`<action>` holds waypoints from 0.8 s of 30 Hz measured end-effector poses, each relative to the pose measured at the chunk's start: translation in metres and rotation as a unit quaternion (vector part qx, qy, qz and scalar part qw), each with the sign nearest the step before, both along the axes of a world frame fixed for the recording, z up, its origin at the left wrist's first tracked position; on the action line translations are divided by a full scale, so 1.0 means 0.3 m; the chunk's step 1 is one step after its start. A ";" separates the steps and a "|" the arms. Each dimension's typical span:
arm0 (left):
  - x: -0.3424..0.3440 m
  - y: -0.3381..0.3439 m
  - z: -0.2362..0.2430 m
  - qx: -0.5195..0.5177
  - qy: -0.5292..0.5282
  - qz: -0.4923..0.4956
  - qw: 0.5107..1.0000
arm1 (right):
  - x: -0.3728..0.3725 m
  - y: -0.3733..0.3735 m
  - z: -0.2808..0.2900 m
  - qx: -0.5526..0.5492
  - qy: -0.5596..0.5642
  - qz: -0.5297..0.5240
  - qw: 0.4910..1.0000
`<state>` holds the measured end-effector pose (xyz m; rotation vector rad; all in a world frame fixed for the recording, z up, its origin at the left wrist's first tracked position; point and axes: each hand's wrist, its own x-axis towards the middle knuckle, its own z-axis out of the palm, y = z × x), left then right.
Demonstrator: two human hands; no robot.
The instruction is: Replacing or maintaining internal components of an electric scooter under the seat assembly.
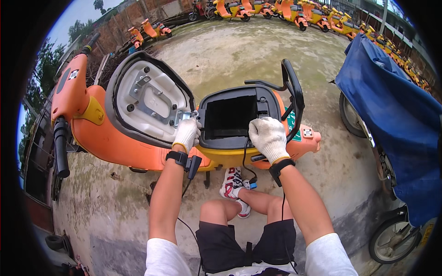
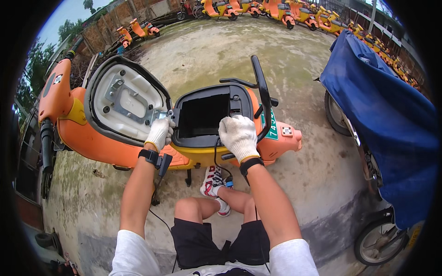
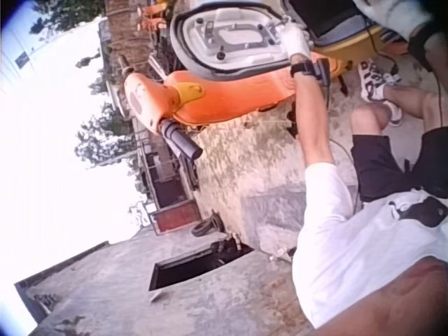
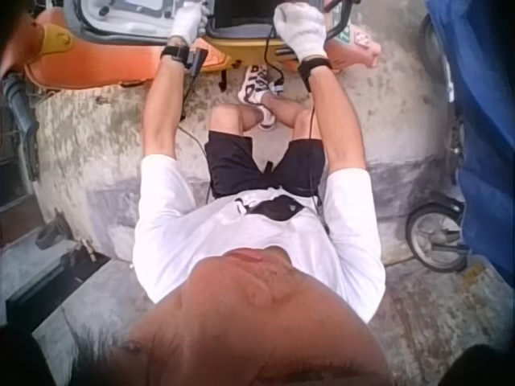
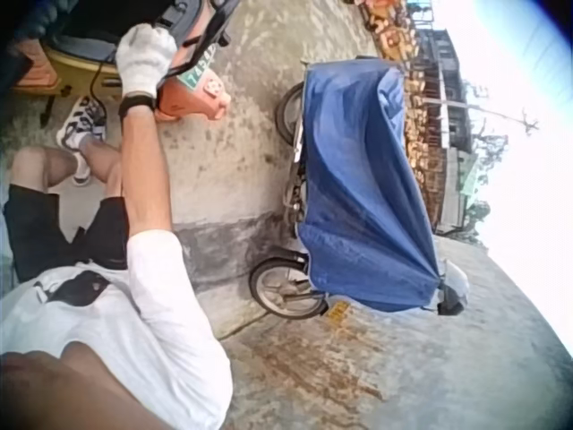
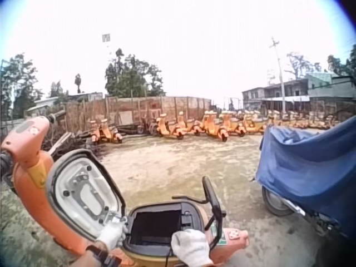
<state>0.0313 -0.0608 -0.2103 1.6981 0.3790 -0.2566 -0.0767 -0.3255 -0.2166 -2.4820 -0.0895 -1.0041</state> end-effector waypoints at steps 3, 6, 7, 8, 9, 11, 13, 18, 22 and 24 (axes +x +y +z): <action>0.023 0.021 -0.009 -0.287 0.118 -0.099 0.946 | -0.001 0.002 0.002 -0.005 0.001 0.000 1.000; 0.006 -0.004 0.027 -0.060 0.050 -0.020 0.997 | -0.004 0.004 0.005 -0.007 0.005 -0.001 1.000; -0.004 -0.011 0.047 -0.043 0.050 -0.002 0.998 | -0.003 0.004 0.006 -0.008 0.014 -0.009 1.000; -0.013 -0.017 0.066 -0.040 0.049 -0.004 0.998 | -0.003 0.004 0.006 -0.008 0.007 -0.003 1.000; -0.021 -0.023 0.083 -0.045 0.051 -0.011 0.998 | -0.004 0.004 0.006 -0.005 0.011 -0.002 1.000; -0.025 -0.024 0.113 -0.056 0.067 -0.014 0.996 | -0.002 0.001 0.006 -0.001 0.013 -0.002 1.000; -0.020 -0.023 0.124 -0.073 0.089 -0.024 0.993 | -0.002 0.000 0.003 -0.004 0.014 -0.004 1.000; -0.011 -0.014 0.113 -0.044 0.101 -0.037 0.993 | -0.001 0.001 -0.003 -0.007 0.003 0.002 1.000; -0.027 -0.012 0.124 -0.062 0.099 -0.062 0.991 | -0.001 0.002 -0.002 -0.003 0.014 -0.003 1.000; -0.028 -0.016 0.137 -0.047 0.096 -0.070 0.992 | -0.001 0.001 -0.001 -0.005 -0.003 0.002 1.000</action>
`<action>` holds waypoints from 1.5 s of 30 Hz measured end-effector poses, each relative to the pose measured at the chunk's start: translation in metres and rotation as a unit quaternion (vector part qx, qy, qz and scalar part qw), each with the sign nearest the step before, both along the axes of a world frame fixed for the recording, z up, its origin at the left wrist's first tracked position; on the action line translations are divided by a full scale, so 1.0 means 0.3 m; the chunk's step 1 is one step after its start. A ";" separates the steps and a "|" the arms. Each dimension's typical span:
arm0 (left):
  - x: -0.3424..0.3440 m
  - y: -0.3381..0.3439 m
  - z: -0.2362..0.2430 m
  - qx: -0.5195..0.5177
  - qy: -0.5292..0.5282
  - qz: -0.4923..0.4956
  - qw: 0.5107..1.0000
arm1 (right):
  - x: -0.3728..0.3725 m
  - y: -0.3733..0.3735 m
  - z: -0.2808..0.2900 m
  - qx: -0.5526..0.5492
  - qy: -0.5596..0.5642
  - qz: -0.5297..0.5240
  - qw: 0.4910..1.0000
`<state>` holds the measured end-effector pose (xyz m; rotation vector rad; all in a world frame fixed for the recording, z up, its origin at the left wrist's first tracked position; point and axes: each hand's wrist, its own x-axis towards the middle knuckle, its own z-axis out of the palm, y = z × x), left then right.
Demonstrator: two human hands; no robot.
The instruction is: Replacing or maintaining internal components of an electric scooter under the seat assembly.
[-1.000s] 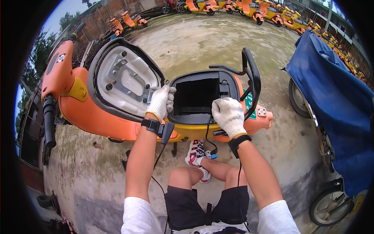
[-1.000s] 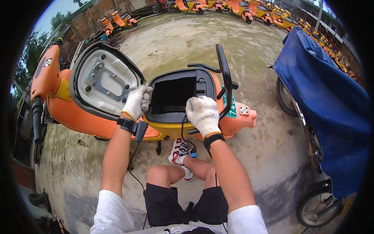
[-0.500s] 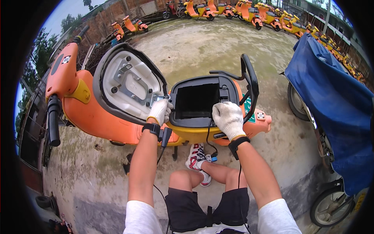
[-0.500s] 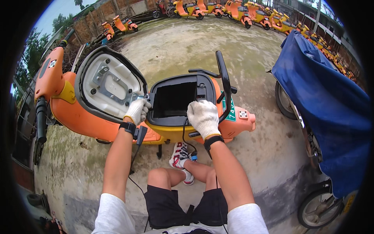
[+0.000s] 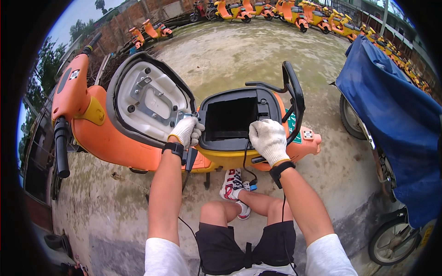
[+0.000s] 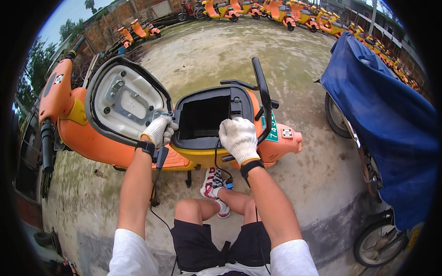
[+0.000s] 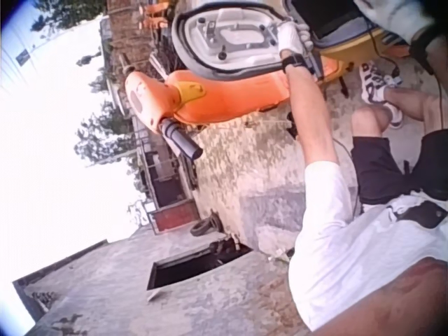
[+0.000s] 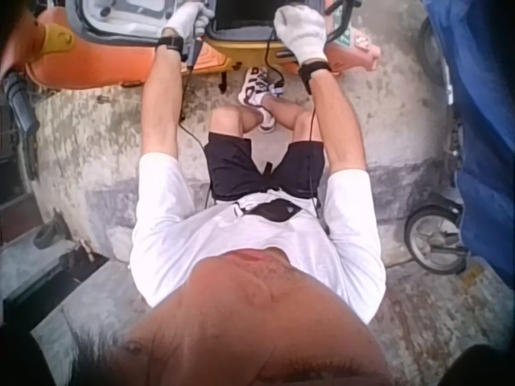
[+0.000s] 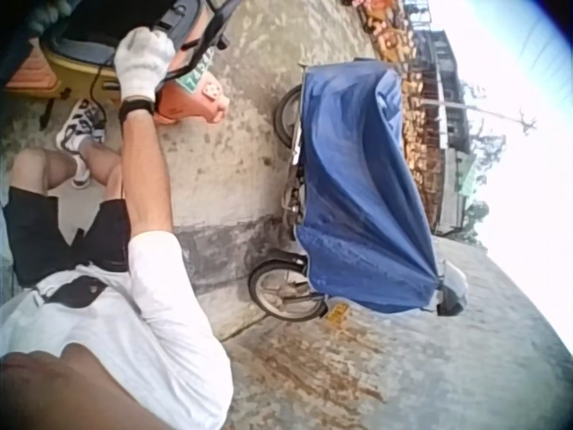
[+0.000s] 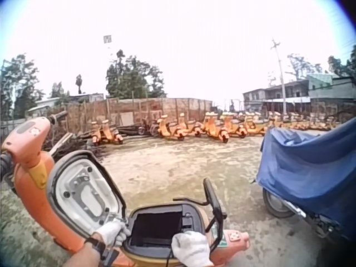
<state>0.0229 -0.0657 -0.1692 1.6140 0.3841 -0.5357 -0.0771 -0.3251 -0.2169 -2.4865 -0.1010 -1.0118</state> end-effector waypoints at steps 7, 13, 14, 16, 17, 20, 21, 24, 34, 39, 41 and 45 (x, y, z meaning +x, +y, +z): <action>0.006 -0.011 -0.014 -0.139 0.036 0.046 0.989 | 0.001 -0.003 -0.003 -0.004 0.008 -0.001 1.000; 0.015 0.005 -0.036 -0.224 0.084 0.077 0.968 | -0.001 -0.003 -0.004 0.000 0.008 0.001 1.000; 0.012 0.005 -0.037 -0.219 0.072 0.087 0.969 | -0.002 -0.003 -0.003 0.001 0.005 0.007 1.000; 0.003 0.002 -0.034 -0.189 0.054 0.079 0.977 | -0.004 -0.002 0.000 0.004 0.007 0.001 1.000; -0.001 -0.001 -0.033 -0.183 0.052 0.085 0.978 | -0.004 -0.002 0.002 0.004 -0.004 0.007 1.000; -0.010 -0.019 -0.038 -0.124 0.019 0.060 0.990 | -0.006 -0.001 0.003 -0.003 0.014 0.005 1.000; -0.007 -0.031 -0.044 -0.160 0.035 0.044 0.985 | -0.005 -0.001 0.003 -0.004 0.002 0.003 1.000; 0.013 -0.072 -0.074 -0.279 0.075 0.032 0.957 | -0.007 0.000 -0.005 -0.003 -0.010 0.002 1.000; 0.210 -0.349 -0.194 -0.488 -0.145 0.286 0.812 | -0.005 0.013 0.005 -0.004 0.001 -0.009 1.000; 0.190 -0.352 -0.111 -0.498 -0.168 0.251 0.813 | -0.004 0.017 0.004 -0.013 -0.006 -0.011 1.000; 0.064 -0.321 -0.028 -0.453 -0.226 0.089 0.858 | -0.001 0.020 -0.003 -0.001 -0.005 -0.001 1.000; -0.279 -0.160 0.179 -0.170 -0.372 -0.095 0.908 | -0.004 0.026 -0.002 -0.004 -0.008 -0.004 1.000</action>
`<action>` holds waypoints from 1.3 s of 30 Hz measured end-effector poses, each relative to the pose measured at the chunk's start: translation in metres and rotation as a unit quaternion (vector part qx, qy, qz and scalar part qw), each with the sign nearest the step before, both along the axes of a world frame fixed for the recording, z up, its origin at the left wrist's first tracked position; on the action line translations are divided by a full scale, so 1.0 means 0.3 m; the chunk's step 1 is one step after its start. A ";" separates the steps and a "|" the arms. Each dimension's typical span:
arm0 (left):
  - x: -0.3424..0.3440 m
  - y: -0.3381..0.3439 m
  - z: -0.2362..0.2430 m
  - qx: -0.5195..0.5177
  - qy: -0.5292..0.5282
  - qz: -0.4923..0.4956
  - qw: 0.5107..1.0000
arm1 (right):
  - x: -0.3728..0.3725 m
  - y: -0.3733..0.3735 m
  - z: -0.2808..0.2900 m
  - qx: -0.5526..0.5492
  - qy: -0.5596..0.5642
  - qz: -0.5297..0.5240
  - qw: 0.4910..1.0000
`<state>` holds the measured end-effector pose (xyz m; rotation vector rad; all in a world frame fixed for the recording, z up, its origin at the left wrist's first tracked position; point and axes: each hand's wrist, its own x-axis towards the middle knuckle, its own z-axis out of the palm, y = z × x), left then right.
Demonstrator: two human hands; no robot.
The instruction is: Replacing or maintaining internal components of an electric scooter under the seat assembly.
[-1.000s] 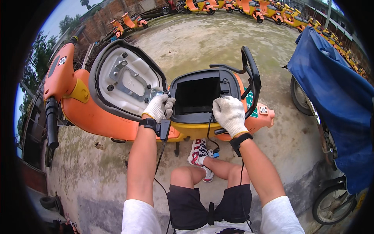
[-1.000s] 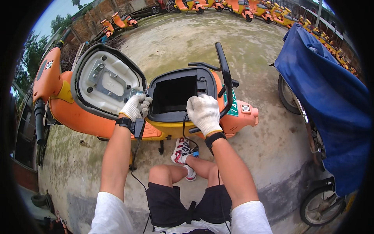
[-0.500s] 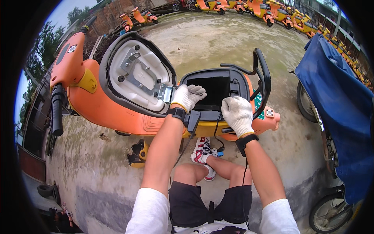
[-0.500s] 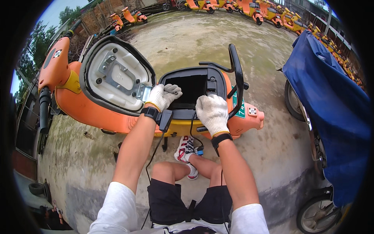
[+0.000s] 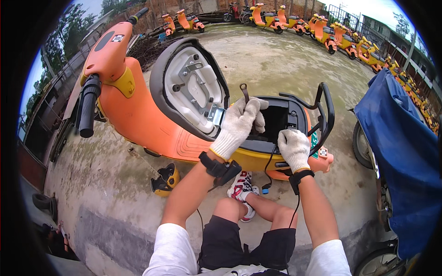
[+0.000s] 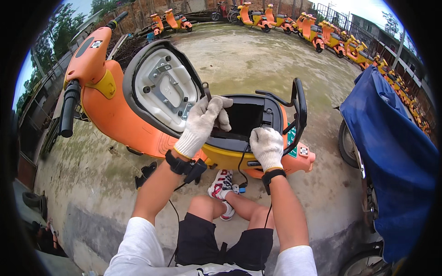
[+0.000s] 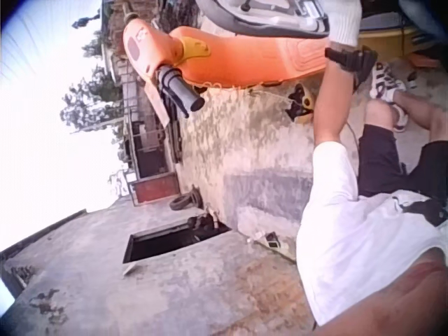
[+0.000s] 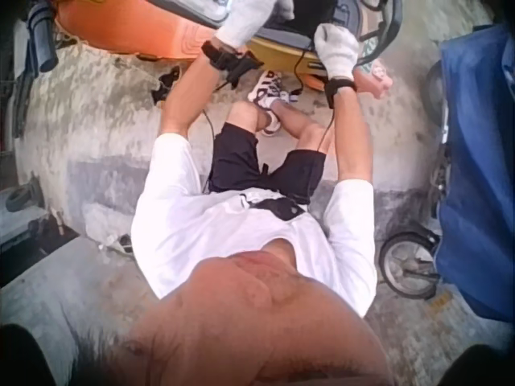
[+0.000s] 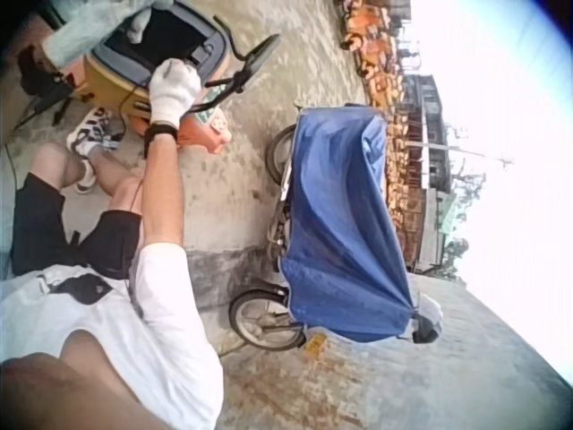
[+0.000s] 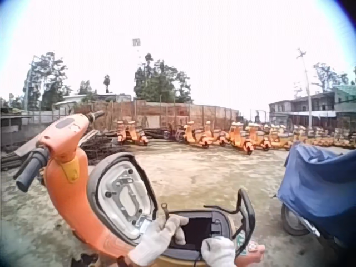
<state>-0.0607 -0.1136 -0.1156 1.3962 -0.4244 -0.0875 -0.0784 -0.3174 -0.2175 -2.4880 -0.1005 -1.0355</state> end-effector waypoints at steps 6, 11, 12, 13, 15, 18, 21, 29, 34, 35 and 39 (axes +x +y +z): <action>-0.219 0.375 0.263 0.209 -0.420 0.401 0.786 | 0.015 0.058 0.129 -0.051 0.264 -0.088 0.959; -0.145 0.541 0.378 0.369 -0.264 0.481 0.751 | 0.174 0.284 0.255 -0.142 0.350 0.018 0.926; -0.123 0.548 0.390 0.397 -0.200 0.471 0.762 | 0.213 0.342 0.265 -0.152 0.329 0.032 0.932; -0.102 0.556 0.401 0.415 -0.154 0.458 0.771 | 0.248 0.394 0.267 -0.145 0.300 0.046 0.942; -0.070 0.552 0.404 0.473 -0.112 0.427 0.763 | 0.309 0.475 0.254 -0.128 0.302 0.054 0.943; -0.051 0.547 0.394 0.500 -0.128 0.454 0.726 | 0.402 0.556 0.221 -0.193 0.322 0.017 0.927; -0.049 0.539 0.375 0.481 -0.132 0.448 0.742 | 0.458 0.559 0.167 -0.245 0.301 0.038 0.921; 0.008 0.497 0.354 0.497 -0.148 0.436 0.735 | 0.533 0.533 0.091 -0.341 0.201 0.072 0.916; 0.040 0.445 0.350 0.519 -0.144 0.414 0.734 | 0.592 0.523 0.062 -0.404 0.171 0.092 0.894; 0.040 0.444 0.348 0.527 -0.162 0.410 0.726 | 0.595 0.521 0.051 -0.398 0.151 0.085 0.901; 0.014 0.456 0.340 0.555 -0.208 0.375 0.713 | 0.579 0.508 0.054 -0.410 0.142 0.094 0.896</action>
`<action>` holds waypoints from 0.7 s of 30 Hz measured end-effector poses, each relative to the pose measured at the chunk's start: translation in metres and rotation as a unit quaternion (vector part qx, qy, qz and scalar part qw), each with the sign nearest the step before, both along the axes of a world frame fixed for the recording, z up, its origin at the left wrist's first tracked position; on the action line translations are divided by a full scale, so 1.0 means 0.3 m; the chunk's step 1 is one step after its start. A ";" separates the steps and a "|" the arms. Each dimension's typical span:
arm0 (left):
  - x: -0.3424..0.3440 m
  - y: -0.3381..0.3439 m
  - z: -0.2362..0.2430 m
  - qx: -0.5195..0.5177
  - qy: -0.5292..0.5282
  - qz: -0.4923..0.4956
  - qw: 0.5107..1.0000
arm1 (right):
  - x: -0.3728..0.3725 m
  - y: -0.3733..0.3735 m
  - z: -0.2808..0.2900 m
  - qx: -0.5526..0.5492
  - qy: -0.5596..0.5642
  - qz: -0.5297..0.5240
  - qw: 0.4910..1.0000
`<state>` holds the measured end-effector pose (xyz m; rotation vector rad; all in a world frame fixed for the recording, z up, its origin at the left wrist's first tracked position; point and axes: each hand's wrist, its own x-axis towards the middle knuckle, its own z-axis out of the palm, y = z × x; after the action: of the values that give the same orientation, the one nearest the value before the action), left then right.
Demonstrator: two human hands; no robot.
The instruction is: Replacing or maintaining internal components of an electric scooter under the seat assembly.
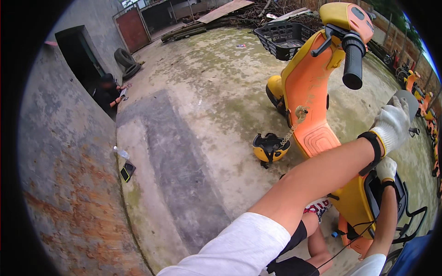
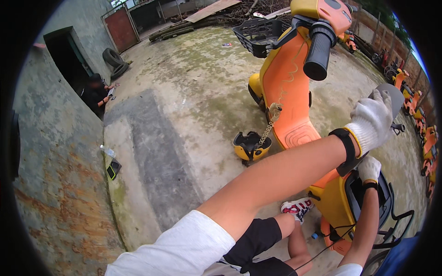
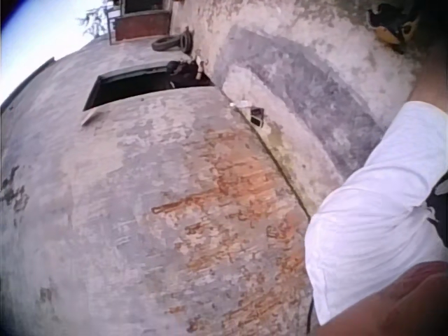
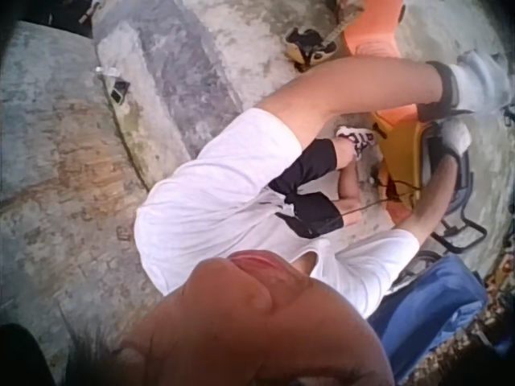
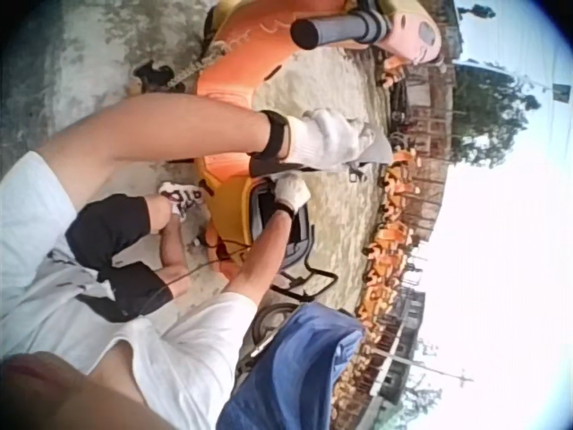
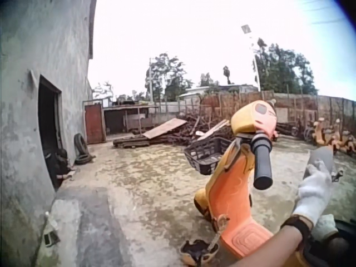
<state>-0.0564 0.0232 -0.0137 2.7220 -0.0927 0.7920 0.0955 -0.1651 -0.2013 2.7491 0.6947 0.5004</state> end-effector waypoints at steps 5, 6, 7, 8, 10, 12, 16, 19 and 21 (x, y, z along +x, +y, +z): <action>-0.017 -0.006 0.044 -0.040 0.026 -0.039 0.998 | -0.063 0.005 0.044 -0.014 -0.010 0.019 1.000; -0.018 -0.007 0.048 -0.045 0.049 -0.031 0.997 | -0.071 0.015 0.049 -0.020 0.011 0.012 1.000; -0.020 -0.010 0.049 -0.049 0.077 -0.009 0.996 | -0.073 0.030 0.051 -0.016 0.033 -0.029 0.999; -0.018 -0.009 0.051 -0.019 0.080 0.003 0.997 | -0.072 0.040 0.056 -0.016 0.034 -0.048 0.998; -0.018 -0.010 0.043 -0.045 0.063 -0.007 0.997 | -0.068 0.058 0.059 -0.014 0.038 -0.070 0.997; -0.018 -0.008 0.029 -0.067 0.057 0.017 0.996 | -0.056 0.070 0.062 0.007 0.027 -0.079 0.996; -0.015 -0.010 0.009 -0.043 0.027 0.032 0.998 | -0.053 0.048 0.051 -0.007 0.034 -0.046 0.998; -0.017 -0.030 0.006 -0.036 0.013 0.016 0.999 | -0.057 0.012 0.042 0.031 0.011 -0.007 0.999; -0.022 -0.043 0.007 -0.028 0.006 0.006 1.000 | -0.059 -0.003 0.044 0.005 0.037 0.007 0.999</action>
<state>-0.0632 0.0102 -0.0115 2.6755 -0.0510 0.7707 0.0779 -0.1661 -0.1880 2.7864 0.7319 0.4088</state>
